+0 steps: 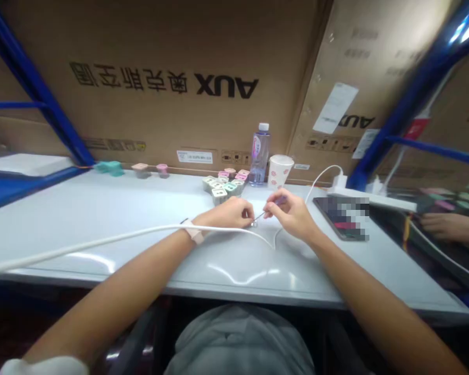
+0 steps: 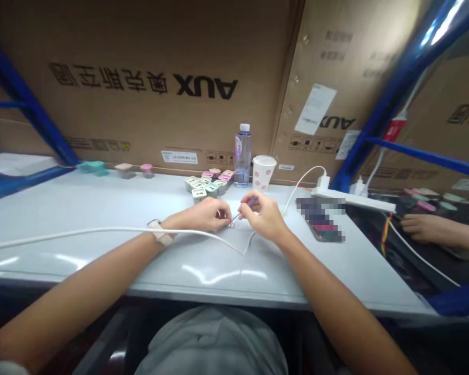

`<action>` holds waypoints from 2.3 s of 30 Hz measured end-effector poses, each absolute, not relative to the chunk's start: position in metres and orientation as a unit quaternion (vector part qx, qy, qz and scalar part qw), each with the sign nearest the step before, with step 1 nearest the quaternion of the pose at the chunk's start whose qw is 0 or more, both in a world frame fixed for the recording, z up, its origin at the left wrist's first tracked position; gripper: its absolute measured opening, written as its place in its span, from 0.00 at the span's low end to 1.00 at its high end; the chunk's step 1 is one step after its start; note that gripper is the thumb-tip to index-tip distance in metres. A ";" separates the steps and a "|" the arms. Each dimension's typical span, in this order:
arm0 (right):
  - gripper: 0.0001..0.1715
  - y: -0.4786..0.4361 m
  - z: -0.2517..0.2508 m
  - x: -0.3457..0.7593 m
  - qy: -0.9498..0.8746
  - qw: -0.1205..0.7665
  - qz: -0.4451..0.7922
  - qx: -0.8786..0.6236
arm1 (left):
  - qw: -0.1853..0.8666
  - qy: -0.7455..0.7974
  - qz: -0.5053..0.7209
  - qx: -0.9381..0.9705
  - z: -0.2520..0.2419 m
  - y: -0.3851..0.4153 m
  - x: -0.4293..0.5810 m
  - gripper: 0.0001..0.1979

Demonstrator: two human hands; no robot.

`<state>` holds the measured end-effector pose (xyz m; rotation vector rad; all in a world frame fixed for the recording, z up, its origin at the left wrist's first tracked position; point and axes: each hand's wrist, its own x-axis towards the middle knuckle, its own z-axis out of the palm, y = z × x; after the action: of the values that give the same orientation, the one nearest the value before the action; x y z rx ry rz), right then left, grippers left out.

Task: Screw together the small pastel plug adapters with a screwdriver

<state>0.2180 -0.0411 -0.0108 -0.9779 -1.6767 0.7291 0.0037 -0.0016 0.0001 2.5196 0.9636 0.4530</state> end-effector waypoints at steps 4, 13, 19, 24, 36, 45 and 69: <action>0.13 -0.041 -0.011 0.218 -0.698 0.505 0.306 -0.406 | 0.205 0.346 0.161 0.901 0.000 -0.002 0.004 0.09; 0.14 -0.041 -0.011 0.218 -0.703 0.499 0.306 -0.405 | 0.212 0.343 0.153 0.902 0.000 0.001 0.001 0.09; 0.15 -0.041 -0.013 0.218 -0.704 0.501 0.303 -0.403 | 0.206 0.336 0.158 0.905 -0.003 0.003 -0.003 0.13; 0.17 -0.041 -0.013 0.219 -0.710 0.500 0.302 -0.395 | 0.216 0.324 0.160 0.907 -0.004 0.003 0.000 0.11; 0.23 -0.041 -0.011 0.217 -0.728 0.492 0.307 -0.366 | 0.227 0.290 0.165 0.915 -0.006 0.001 0.004 0.07; 0.25 -0.046 -0.007 0.208 -0.721 0.490 0.337 -0.356 | 0.244 0.256 0.169 0.920 -0.007 -0.003 0.009 0.05; 0.31 -0.038 -0.010 0.204 -0.657 0.524 0.408 -0.356 | 0.231 0.264 0.164 0.922 -0.008 -0.004 0.013 0.03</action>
<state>0.2043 -0.0376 -0.0104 -0.8525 -1.5737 0.9778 0.0126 -0.0036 -0.0081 2.5346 0.7261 0.4502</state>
